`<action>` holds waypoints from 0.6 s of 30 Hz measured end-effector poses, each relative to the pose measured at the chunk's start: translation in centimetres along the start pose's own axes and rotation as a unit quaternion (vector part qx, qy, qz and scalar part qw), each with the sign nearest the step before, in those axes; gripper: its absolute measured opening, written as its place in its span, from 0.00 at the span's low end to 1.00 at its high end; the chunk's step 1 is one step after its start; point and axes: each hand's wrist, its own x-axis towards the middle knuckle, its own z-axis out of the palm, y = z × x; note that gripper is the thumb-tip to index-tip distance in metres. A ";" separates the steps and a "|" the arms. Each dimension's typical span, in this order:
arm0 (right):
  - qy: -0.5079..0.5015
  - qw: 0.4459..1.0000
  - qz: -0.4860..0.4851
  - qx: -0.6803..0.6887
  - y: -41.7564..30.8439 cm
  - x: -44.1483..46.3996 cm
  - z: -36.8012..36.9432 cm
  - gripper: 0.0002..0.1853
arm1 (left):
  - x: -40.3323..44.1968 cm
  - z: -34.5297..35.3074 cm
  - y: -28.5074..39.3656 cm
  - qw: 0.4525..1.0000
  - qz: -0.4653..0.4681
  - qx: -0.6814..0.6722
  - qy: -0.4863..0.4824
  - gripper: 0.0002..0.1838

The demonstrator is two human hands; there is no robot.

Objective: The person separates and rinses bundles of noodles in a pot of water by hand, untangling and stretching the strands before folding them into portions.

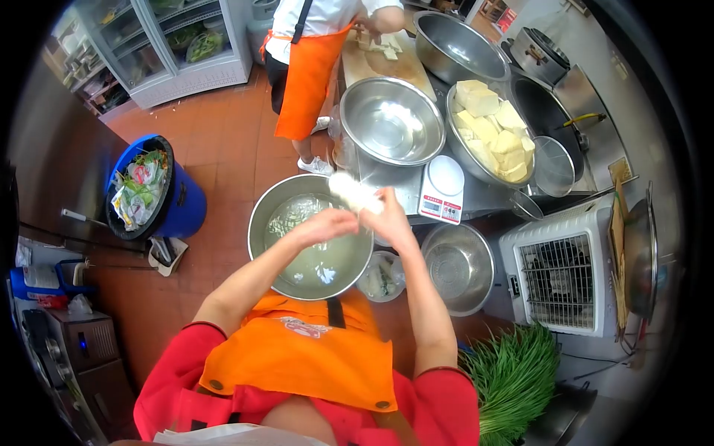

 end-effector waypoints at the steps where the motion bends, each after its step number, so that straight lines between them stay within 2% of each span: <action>1: 0.000 0.993 -0.009 -0.117 0.1 -0.6 0.3 0.25 | -0.1 0.1 0.7 0.994 0.007 0.106 -0.006 0.11; 4: -0.124 0.971 0.005 -0.204 -0.3 -2.6 0.9 0.23 | 0.0 -1.2 0.5 0.975 0.068 0.213 -0.004 0.11; 5: -0.170 0.968 -0.018 -0.183 -0.4 -2.8 0.6 0.22 | 0.1 -2.1 0.7 0.977 0.073 0.202 -0.009 0.11; 7: -0.258 0.954 -0.064 -0.137 -0.6 -3.4 -0.4 0.21 | 0.3 -2.8 0.2 0.994 0.047 0.091 -0.033 0.10; 8: -0.248 0.967 -0.044 -0.039 -0.9 -3.4 -1.3 0.21 | 0.6 -2.9 -0.1 0.998 0.036 0.034 -0.042 0.09; 9: -0.236 0.970 -0.024 0.058 -1.4 -3.5 -2.2 0.21 | 1.3 -2.6 -1.3 0.995 0.004 -0.084 -0.046 0.07; 10: -0.221 0.963 -0.003 0.155 -1.7 -3.5 -2.8 0.22 | 1.5 -1.7 -2.1 0.985 0.008 -0.174 -0.014 0.07; 11: -0.152 0.949 0.034 0.276 -1.9 -3.6 -2.7 0.24 | 1.5 -0.5 -2.8 0.965 0.012 -0.261 0.018 0.07; 12: -0.117 0.942 0.022 0.313 -1.8 -3.4 -2.6 0.25 | 1.6 0.6 -2.9 0.937 0.014 -0.345 0.048 0.08; 13: -0.098 0.959 0.007 0.265 -1.4 -3.0 -2.4 0.26 | 2.0 1.4 -2.8 0.926 0.040 -0.375 0.018 0.07; 17: -0.037 0.997 0.013 0.066 0.6 -2.8 -1.3 0.27 | 3.1 2.8 -3.5 0.913 -0.044 -0.398 0.077 0.02; 18: -0.024 0.999 -0.012 0.035 0.9 -2.9 -1.0 0.27 | 3.3 3.1 -3.9 0.916 -0.055 -0.388 0.087 0.03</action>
